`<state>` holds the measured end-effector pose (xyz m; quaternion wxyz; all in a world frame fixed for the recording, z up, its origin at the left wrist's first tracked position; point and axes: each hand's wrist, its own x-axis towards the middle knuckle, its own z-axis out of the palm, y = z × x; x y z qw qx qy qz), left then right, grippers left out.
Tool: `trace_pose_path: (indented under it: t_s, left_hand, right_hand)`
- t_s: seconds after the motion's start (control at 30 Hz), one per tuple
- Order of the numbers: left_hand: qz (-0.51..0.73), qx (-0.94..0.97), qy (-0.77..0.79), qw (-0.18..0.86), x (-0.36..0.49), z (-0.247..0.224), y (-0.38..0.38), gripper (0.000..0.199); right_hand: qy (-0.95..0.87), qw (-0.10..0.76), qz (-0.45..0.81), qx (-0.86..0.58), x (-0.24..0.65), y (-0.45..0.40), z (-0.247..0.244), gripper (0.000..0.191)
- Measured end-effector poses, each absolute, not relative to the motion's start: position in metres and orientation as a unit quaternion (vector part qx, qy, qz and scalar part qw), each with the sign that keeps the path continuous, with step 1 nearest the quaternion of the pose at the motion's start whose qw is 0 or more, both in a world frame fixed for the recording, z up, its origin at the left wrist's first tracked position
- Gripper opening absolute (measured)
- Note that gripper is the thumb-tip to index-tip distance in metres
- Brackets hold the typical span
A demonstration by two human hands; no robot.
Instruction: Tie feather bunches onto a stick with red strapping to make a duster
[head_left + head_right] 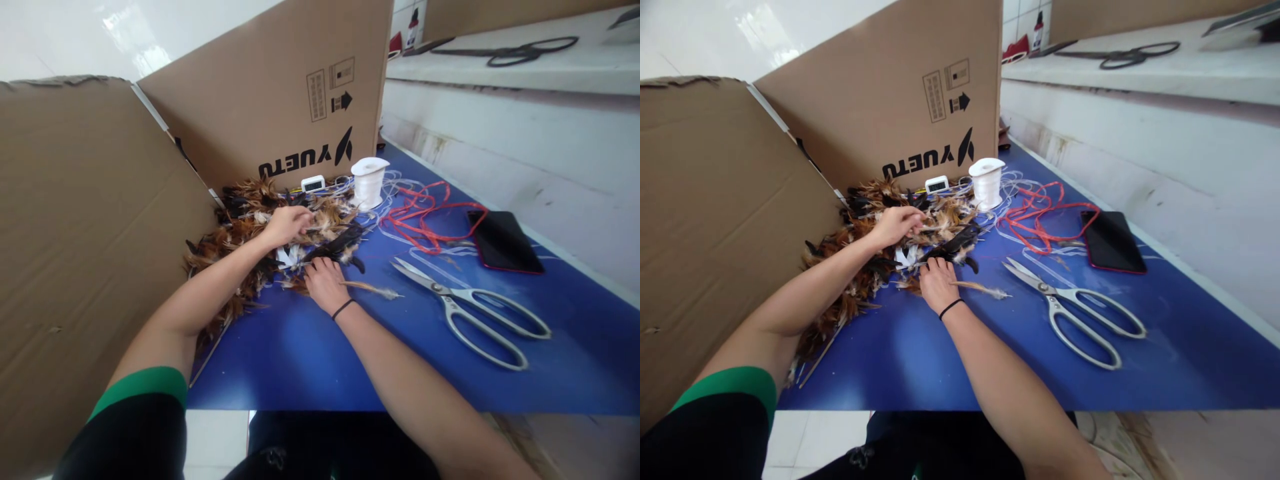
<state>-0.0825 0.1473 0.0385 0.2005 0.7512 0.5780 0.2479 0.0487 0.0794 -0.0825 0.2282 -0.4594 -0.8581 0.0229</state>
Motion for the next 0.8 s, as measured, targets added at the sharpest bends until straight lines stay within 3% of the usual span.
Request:
trace_pose_path:
  t_s: [0.23, 0.33, 0.43, 0.57, 0.67, 0.8]
  left_hand:
    - [0.126, 0.817, 0.563, -0.009, -0.105, 0.019, 0.175, 0.028]
    - [0.045, 0.819, 0.570, -0.035, -0.093, 0.005, 0.186, 0.033]
    - [0.018, 0.803, 0.595, -0.033, -0.091, -0.001, 0.196, 0.016]
    - [0.057, 0.801, 0.595, -0.027, -0.101, 0.010, 0.200, 0.021]
    - [0.160, 0.808, 0.567, -0.005, -0.105, 0.029, 0.188, 0.021]
    - [0.279, 0.801, 0.528, 0.038, -0.098, 0.058, 0.149, 0.020]
  right_hand:
    - [-0.860, 0.223, 0.028, -0.458, 0.049, 0.079, -0.081, 0.022]
    - [-0.860, 0.222, 0.029, -0.459, 0.049, 0.079, -0.080, 0.022]
    - [-0.859, 0.226, 0.028, -0.458, 0.050, 0.080, -0.079, 0.023]
    - [-0.861, 0.222, 0.030, -0.457, 0.050, 0.080, -0.079, 0.024]
    - [-0.858, 0.228, 0.039, -0.459, 0.050, 0.078, -0.078, 0.024]
    - [-0.839, 0.294, 0.052, -0.455, 0.051, 0.074, -0.067, 0.031]
